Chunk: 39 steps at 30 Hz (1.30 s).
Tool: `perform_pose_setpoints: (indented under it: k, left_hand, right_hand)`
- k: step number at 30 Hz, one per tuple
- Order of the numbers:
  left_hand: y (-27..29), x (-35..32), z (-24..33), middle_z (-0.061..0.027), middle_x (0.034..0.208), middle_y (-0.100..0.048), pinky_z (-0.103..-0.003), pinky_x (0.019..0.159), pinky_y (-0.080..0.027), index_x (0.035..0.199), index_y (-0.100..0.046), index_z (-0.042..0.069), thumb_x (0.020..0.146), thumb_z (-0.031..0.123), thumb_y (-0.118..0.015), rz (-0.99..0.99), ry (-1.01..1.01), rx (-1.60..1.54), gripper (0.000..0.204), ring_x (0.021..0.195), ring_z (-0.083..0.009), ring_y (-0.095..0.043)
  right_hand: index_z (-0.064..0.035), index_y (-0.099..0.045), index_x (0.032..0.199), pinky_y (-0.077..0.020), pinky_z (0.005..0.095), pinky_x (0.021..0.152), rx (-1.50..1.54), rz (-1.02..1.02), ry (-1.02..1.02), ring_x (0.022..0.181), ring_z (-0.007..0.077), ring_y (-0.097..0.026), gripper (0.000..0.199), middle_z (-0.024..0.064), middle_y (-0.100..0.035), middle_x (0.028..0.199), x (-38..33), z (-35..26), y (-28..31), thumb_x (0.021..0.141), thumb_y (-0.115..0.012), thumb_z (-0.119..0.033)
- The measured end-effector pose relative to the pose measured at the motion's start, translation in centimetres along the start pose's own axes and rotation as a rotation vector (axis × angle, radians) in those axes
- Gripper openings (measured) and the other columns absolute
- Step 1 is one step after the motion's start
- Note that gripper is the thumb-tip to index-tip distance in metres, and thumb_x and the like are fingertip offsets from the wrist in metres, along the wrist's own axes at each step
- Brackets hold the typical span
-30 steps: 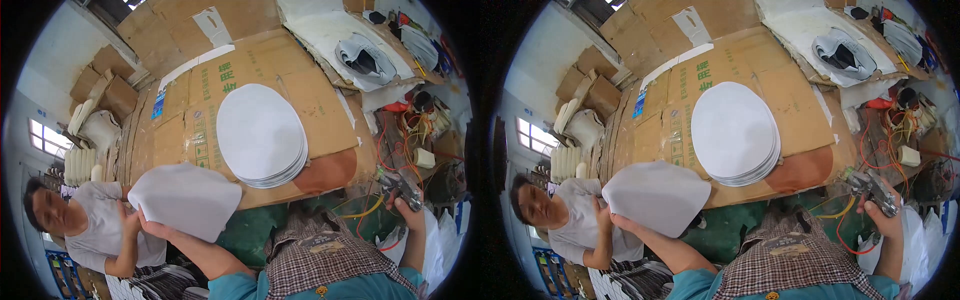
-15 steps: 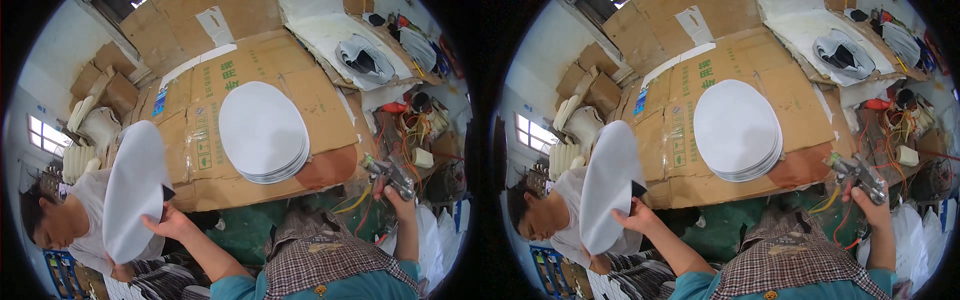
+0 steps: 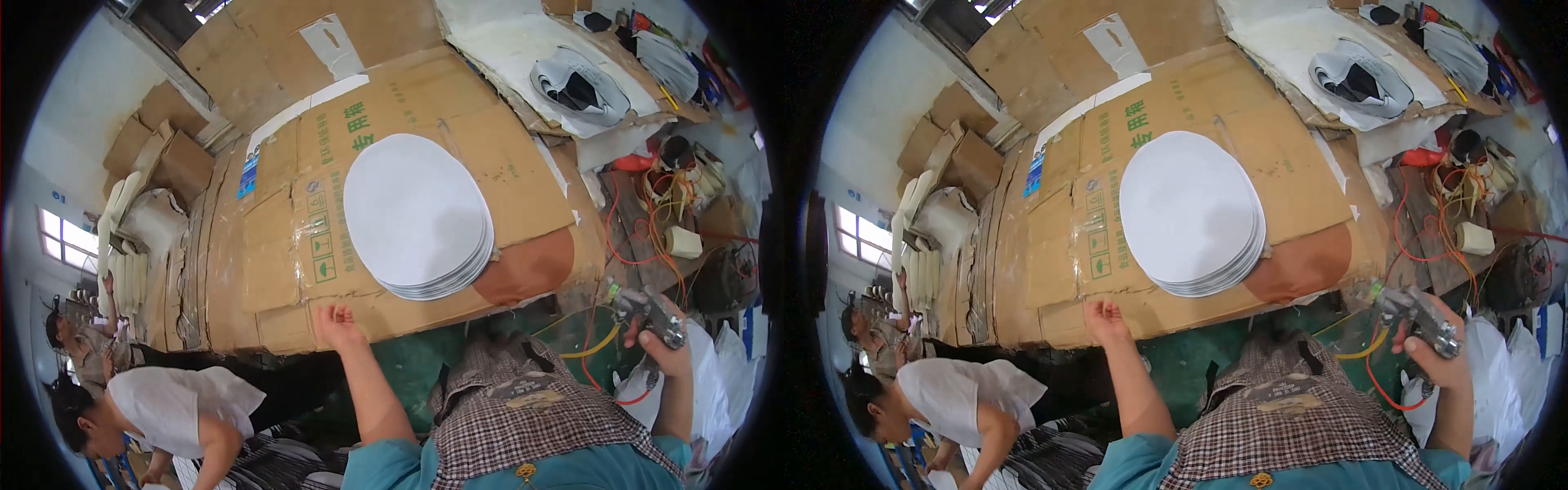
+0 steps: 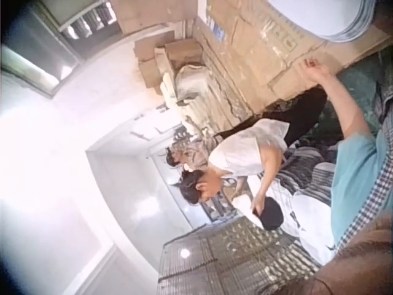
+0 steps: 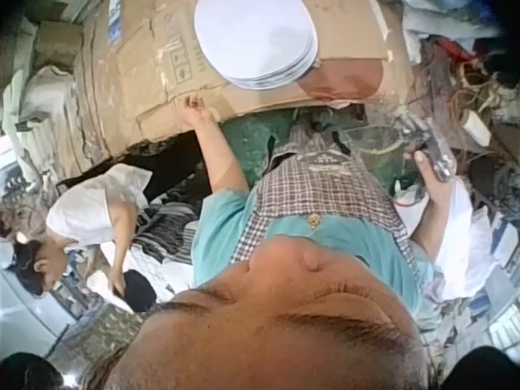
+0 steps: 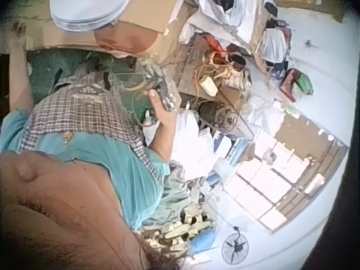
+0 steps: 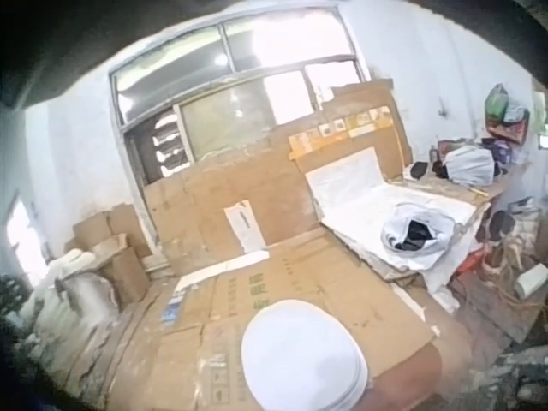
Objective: Handing over white oval fabric or foam pieces to a coworker for stacking on a rack in a factory setting.
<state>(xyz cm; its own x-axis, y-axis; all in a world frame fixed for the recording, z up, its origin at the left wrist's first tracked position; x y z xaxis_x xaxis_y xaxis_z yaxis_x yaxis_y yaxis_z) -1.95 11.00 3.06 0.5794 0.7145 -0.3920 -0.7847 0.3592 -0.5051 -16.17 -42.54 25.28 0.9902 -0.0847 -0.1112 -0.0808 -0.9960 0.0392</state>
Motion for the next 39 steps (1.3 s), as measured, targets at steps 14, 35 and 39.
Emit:
perform_pose_setpoints:
  k: [14,35,39]
  left_hand:
    - [-4.0,1.7,-10.2,-0.0065,0.074,-0.055,-0.027,0.053,-0.047,0.11,-0.054,0.003,0.078,0.001,-0.052,-0.139,0.013,0.719,0.032,0.062,-0.0165,-0.056]
    - [-8.8,0.2,-8.4,-0.0155,0.101,-0.053,-0.041,0.078,-0.047,0.103,-0.061,0.004,0.074,0.016,-0.059,-0.136,-0.518,1.627,0.031,0.091,-0.0315,-0.057]
    - [-8.6,0.9,-8.5,-0.0143,0.096,-0.055,-0.041,0.076,-0.048,0.092,-0.064,0.004,0.075,0.016,-0.06,-0.153,-0.549,1.682,0.021,0.089,-0.0316,-0.058]
  right_hand:
    - [0.0032,-0.044,0.122,-0.0505,0.0301,0.061,0.104,0.007,0.007,0.068,0.017,-0.059,0.06,0.0108,-0.06,0.079,2.3,0.3,-1.3,0.073,-0.072,-0.018]
    - [0.0018,-0.046,0.121,-0.051,0.032,0.061,-0.036,-0.207,0.017,0.069,0.0196,-0.06,0.061,0.0124,-0.059,0.086,4.2,0.5,-0.3,0.07,-0.073,-0.018]
    - [0.0047,-0.047,0.117,-0.0516,0.0296,0.063,0.099,0.059,-0.019,0.068,0.0154,-0.059,0.054,0.0089,-0.058,0.08,5.1,-0.2,0.9,0.073,-0.072,-0.015]
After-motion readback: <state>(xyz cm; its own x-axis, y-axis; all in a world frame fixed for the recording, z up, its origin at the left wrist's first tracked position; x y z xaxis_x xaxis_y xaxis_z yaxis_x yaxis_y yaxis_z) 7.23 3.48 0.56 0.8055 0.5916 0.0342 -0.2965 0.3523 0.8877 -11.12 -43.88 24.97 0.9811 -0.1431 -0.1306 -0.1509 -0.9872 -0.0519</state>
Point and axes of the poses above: each hand's wrist, its own x-axis towards the middle knuckle, its own y-axis out of the back of the hand, z = x × y, the point moved 6 cm from there along x, towards the middle knuckle
